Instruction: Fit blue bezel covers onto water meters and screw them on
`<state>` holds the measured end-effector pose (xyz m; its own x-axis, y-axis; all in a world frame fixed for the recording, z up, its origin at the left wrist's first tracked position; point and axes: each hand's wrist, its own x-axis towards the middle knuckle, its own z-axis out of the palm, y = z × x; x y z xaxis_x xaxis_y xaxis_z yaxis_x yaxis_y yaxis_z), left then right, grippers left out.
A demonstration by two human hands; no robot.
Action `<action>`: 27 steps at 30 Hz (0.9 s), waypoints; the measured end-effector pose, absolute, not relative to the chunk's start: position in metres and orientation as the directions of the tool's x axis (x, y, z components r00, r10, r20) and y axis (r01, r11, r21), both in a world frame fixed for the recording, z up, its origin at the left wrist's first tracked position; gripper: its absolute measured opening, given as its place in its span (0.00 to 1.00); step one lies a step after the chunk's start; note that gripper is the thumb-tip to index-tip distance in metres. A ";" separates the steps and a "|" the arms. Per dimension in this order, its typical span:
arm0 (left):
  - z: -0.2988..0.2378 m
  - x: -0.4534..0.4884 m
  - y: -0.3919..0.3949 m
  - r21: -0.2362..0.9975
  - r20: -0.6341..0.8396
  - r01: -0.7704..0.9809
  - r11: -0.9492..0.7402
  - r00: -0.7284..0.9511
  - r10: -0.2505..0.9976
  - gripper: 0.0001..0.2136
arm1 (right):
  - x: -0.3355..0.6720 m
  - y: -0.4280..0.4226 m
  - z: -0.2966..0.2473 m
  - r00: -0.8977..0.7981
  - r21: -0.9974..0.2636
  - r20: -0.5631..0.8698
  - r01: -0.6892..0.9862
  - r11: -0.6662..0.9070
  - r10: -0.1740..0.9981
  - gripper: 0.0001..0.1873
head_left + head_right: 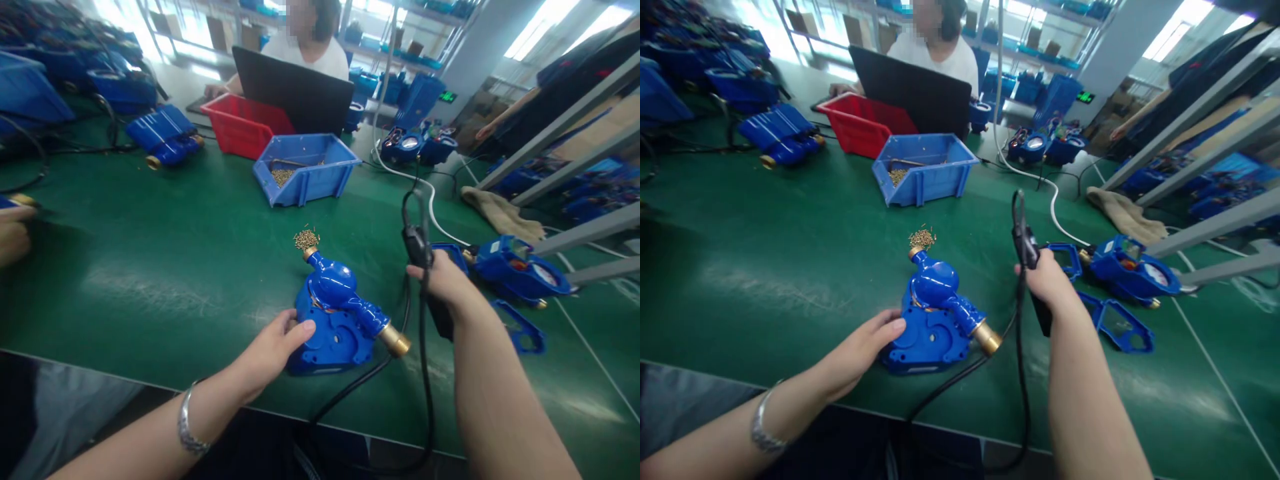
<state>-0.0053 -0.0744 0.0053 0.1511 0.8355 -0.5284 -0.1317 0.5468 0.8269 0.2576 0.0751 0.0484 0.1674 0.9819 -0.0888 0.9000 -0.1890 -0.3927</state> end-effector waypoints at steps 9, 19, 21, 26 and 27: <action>0.032 -0.023 -0.037 0.839 0.162 0.520 -0.159 0.039 0.986 0.20 | 0.256 0.056 0.036 0.252 -0.132 -0.108 0.955 -0.265 0.962 0.22; 0.065 0.039 0.019 0.591 0.010 0.411 -0.694 0.857 0.516 0.18 | 0.230 -0.079 0.061 -0.177 -0.650 -0.314 0.756 -0.075 0.933 0.07; 0.062 0.045 0.019 0.568 -0.018 0.430 -0.702 0.859 0.512 0.17 | 0.231 -0.084 0.050 -0.162 -0.740 -0.392 0.640 -0.206 0.906 0.08; 0.054 0.041 0.017 0.541 0.023 0.456 -0.707 0.832 0.554 0.15 | 0.221 -0.090 0.029 -0.174 -0.872 -0.438 0.322 -0.370 0.882 0.16; 0.053 0.038 0.017 0.530 0.021 0.457 -0.714 0.835 0.550 0.16 | 0.215 -0.091 0.026 -0.184 -0.880 -0.420 0.321 -0.349 0.889 0.19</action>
<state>0.0378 0.0166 0.0534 0.8349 0.5499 0.0209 0.4572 -0.7143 0.5299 0.2150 -0.0912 0.0256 -0.1843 0.8888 -0.4197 0.3211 -0.3492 -0.8803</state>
